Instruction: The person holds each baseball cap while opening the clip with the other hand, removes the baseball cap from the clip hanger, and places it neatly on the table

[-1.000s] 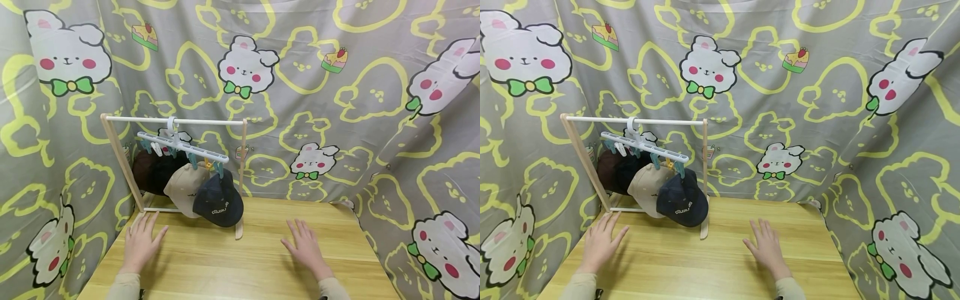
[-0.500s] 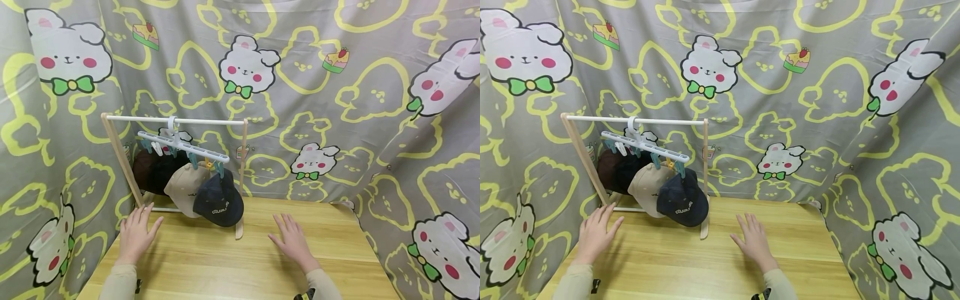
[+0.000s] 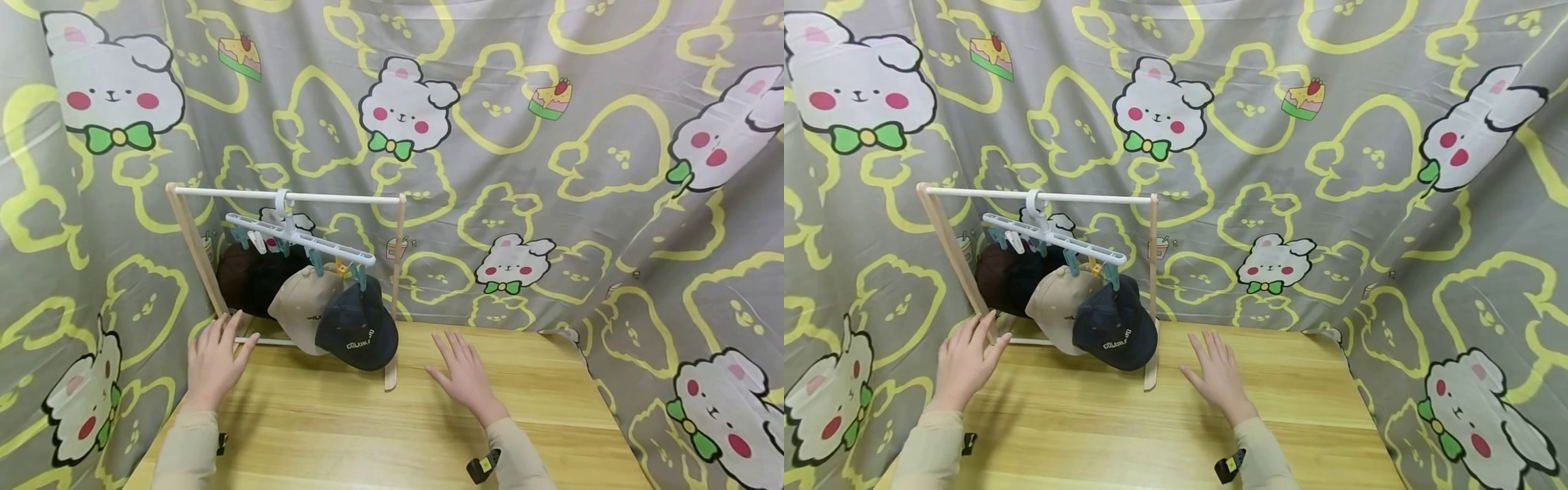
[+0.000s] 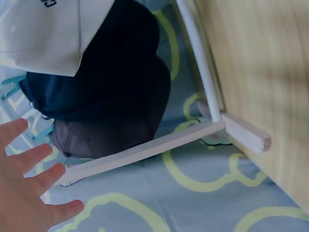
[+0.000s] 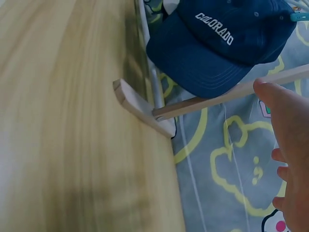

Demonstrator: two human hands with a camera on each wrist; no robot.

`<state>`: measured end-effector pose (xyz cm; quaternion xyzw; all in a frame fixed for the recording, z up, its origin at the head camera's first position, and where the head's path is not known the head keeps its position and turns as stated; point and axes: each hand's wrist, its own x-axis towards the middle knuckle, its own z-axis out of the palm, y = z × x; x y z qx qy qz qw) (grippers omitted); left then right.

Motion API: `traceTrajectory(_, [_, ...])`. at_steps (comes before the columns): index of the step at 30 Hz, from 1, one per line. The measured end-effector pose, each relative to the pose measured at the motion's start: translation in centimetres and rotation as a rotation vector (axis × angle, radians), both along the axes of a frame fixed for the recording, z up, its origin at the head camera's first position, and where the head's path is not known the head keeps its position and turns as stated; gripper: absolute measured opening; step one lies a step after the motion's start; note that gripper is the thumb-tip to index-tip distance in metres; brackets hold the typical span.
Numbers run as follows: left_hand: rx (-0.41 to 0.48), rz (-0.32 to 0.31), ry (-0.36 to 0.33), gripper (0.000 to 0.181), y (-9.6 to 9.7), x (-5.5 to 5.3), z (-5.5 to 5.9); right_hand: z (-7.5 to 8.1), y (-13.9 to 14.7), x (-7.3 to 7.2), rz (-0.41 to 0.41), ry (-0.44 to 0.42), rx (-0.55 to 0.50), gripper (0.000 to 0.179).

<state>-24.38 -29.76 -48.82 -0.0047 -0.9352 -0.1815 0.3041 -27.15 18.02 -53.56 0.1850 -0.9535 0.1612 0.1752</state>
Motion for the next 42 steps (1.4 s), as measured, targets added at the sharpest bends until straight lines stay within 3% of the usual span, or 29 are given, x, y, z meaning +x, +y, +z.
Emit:
traceTrajectory(11, [0.003,0.0,-0.021,0.066,-0.8,-1.3,2.7,3.2,-1.6,-2.1,0.047,0.046,0.015,0.071])
traceTrajectory(16, [-0.01,-0.007,0.012,0.067,-1.0,-2.0,4.0,4.7,-2.1,-2.8,0.057,0.038,0.0,0.07])
traceTrajectory(22, [-0.027,-0.009,0.066,0.066,-1.3,-2.9,5.6,5.9,-2.7,-3.8,0.05,0.086,0.048,0.071])
traceTrajectory(33, [-0.012,0.005,0.086,0.067,-1.9,-4.0,9.5,9.3,-4.5,-5.0,0.095,0.118,0.033,0.071])
traceTrajectory(42, [-0.024,0.021,0.119,0.067,-2.2,-5.0,12.1,12.1,-5.9,-5.8,0.116,0.184,0.042,0.07])
